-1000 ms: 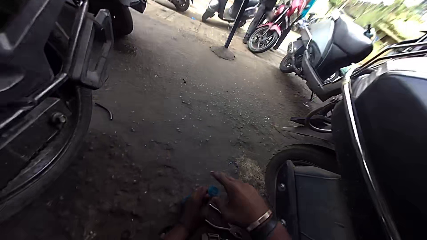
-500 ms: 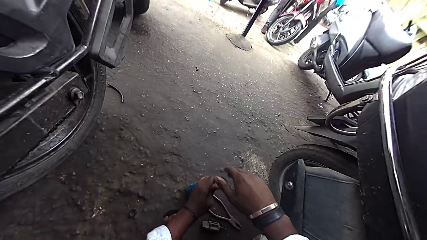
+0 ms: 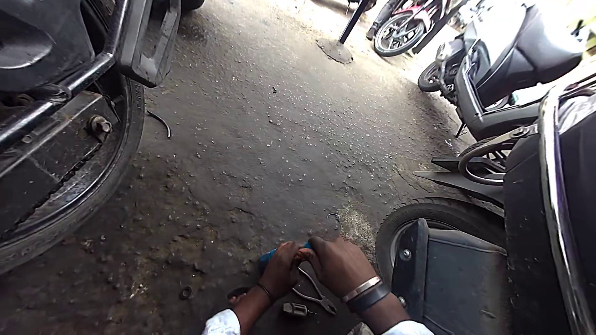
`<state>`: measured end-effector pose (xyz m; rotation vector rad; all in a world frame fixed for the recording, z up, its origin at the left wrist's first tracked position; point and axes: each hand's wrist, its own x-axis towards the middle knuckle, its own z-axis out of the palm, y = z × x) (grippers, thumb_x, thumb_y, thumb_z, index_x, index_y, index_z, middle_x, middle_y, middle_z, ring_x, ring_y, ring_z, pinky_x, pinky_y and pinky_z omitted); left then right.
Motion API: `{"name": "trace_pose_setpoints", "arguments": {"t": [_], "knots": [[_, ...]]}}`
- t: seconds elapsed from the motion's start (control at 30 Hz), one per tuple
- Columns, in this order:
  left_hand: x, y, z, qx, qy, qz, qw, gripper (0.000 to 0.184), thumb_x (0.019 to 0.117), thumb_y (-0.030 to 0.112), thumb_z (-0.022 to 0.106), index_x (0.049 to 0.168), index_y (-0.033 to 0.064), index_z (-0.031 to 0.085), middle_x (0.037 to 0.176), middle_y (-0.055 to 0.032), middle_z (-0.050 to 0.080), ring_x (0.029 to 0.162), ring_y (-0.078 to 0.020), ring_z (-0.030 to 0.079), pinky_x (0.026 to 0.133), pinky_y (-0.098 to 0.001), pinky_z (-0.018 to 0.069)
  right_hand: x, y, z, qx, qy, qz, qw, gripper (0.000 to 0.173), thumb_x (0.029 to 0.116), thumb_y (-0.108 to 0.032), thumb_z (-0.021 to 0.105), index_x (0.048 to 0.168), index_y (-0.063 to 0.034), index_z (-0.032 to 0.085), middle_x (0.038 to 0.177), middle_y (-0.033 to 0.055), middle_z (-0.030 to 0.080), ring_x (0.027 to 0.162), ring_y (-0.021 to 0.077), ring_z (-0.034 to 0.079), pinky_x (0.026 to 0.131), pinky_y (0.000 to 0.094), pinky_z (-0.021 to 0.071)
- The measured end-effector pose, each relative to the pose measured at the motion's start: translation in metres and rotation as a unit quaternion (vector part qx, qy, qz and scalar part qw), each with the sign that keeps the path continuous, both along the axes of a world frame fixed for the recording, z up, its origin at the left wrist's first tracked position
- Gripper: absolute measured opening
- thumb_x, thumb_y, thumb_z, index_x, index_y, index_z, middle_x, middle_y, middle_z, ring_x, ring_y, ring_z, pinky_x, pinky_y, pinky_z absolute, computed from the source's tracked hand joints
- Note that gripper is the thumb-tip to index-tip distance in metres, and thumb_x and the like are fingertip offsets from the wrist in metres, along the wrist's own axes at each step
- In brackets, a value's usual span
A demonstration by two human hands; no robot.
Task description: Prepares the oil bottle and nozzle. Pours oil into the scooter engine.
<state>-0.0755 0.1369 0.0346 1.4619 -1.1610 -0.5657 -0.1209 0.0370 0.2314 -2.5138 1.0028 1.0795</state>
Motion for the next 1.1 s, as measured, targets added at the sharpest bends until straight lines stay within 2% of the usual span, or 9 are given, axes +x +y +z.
{"name": "trace_pose_setpoints", "arguments": {"t": [0.13,0.2,0.3,0.43,0.53,0.7,0.83,1.0,1.1], "knots": [[0.004,-0.002,-0.004,0.010,0.015,-0.002,1.000,0.041,0.1093,0.032,0.043,0.112,-0.0003,0.069,0.101,-0.0119,0.072,0.102,-0.0219,0.068,0.103,-0.0395,0.0493,-0.019,-0.008,-0.012,-0.025,-0.208,0.083,0.974,0.022,0.0923,-0.015,0.067,0.112,-0.0220,0.073,0.113,0.0015,0.072,0.090,0.0253,0.072,0.072,0.0499,0.0589],[0.002,-0.001,-0.007,0.013,0.020,-0.008,1.000,0.038,0.1081,0.030,0.045,0.113,0.0010,0.070,0.102,-0.0097,0.073,0.103,-0.0204,0.069,0.102,-0.0404,0.0505,-0.029,-0.014,-0.017,-0.071,-0.323,0.094,0.939,0.025,0.0874,-0.012,0.072,0.109,-0.0236,0.077,0.111,-0.0011,0.074,0.080,0.0215,0.073,0.062,0.0474,0.0601],[-0.001,-0.002,-0.016,0.005,0.017,-0.018,1.000,0.047,0.1101,0.042,0.038,0.111,0.0071,0.070,0.103,-0.0033,0.072,0.104,-0.0130,0.066,0.101,-0.0352,0.0502,-0.039,-0.024,-0.023,-0.100,-0.395,-0.045,0.912,0.039,0.0918,-0.021,0.075,0.130,-0.0216,0.069,0.108,0.0017,0.075,0.078,0.0230,0.073,0.065,0.0525,0.0604],[0.004,0.000,-0.017,0.012,-0.009,-0.012,1.000,0.051,0.1086,0.047,0.040,0.116,0.0072,0.070,0.112,-0.0061,0.072,0.109,-0.0158,0.067,0.100,-0.0376,0.0523,-0.048,-0.048,-0.091,-0.070,-0.255,-0.259,0.929,0.042,0.0929,-0.042,0.075,0.124,-0.0150,0.066,0.105,0.0101,0.075,0.089,0.0328,0.073,0.079,0.0612,0.0564],[0.005,0.008,-0.023,0.038,-0.047,-0.009,0.998,0.044,0.1000,0.046,0.061,0.124,0.0091,0.068,0.124,-0.0061,0.069,0.119,-0.0170,0.064,0.105,-0.0416,0.0510,-0.055,-0.064,-0.174,0.011,-0.131,-0.286,0.949,0.041,0.0926,-0.045,0.073,0.123,-0.0177,0.070,0.111,0.0100,0.074,0.102,0.0323,0.071,0.088,0.0606,0.0545],[0.007,0.019,-0.039,0.199,-0.113,-0.030,0.973,0.082,0.0839,0.050,0.078,0.148,0.0086,0.049,0.146,-0.0106,0.056,0.134,-0.0266,0.055,0.111,-0.0499,0.0450,-0.052,-0.068,-0.247,0.045,-0.081,-0.312,0.946,0.040,0.0950,-0.043,0.069,0.129,-0.0223,0.067,0.121,0.0085,0.072,0.112,0.0309,0.068,0.095,0.0573,0.0527],[0.026,0.013,-0.044,0.256,-0.063,-0.081,0.961,0.074,0.0829,0.049,0.080,0.142,0.0116,0.059,0.137,-0.0072,0.064,0.123,-0.0207,0.064,0.106,-0.0425,0.0521,-0.060,-0.066,-0.241,0.071,-0.096,-0.297,0.947,0.062,0.0934,-0.035,0.070,0.151,-0.0269,0.049,0.130,0.0143,0.067,0.115,0.0361,0.066,0.096,0.0600,0.0513],[0.048,0.005,-0.022,0.226,-0.077,-0.187,0.953,0.069,0.0774,0.037,0.087,0.139,0.0165,0.064,0.132,-0.0041,0.068,0.120,-0.0175,0.066,0.104,-0.0442,0.0537,-0.098,-0.043,-0.185,0.158,-0.202,-0.228,0.939,0.084,0.0791,-0.021,0.082,0.154,-0.0223,0.044,0.146,0.0098,0.057,0.129,0.0290,0.059,0.106,0.0558,0.0487],[0.051,-0.008,0.004,0.130,-0.076,-0.267,0.952,0.067,0.0713,0.039,0.088,0.132,0.0196,0.069,0.122,0.0019,0.072,0.112,-0.0093,0.068,0.099,-0.0368,0.0579,-0.129,-0.013,-0.144,0.180,-0.244,-0.230,0.925,0.091,0.0761,-0.029,0.087,0.155,-0.0236,0.043,0.155,0.0053,0.048,0.136,0.0238,0.054,0.108,0.0518,0.0489]]}}
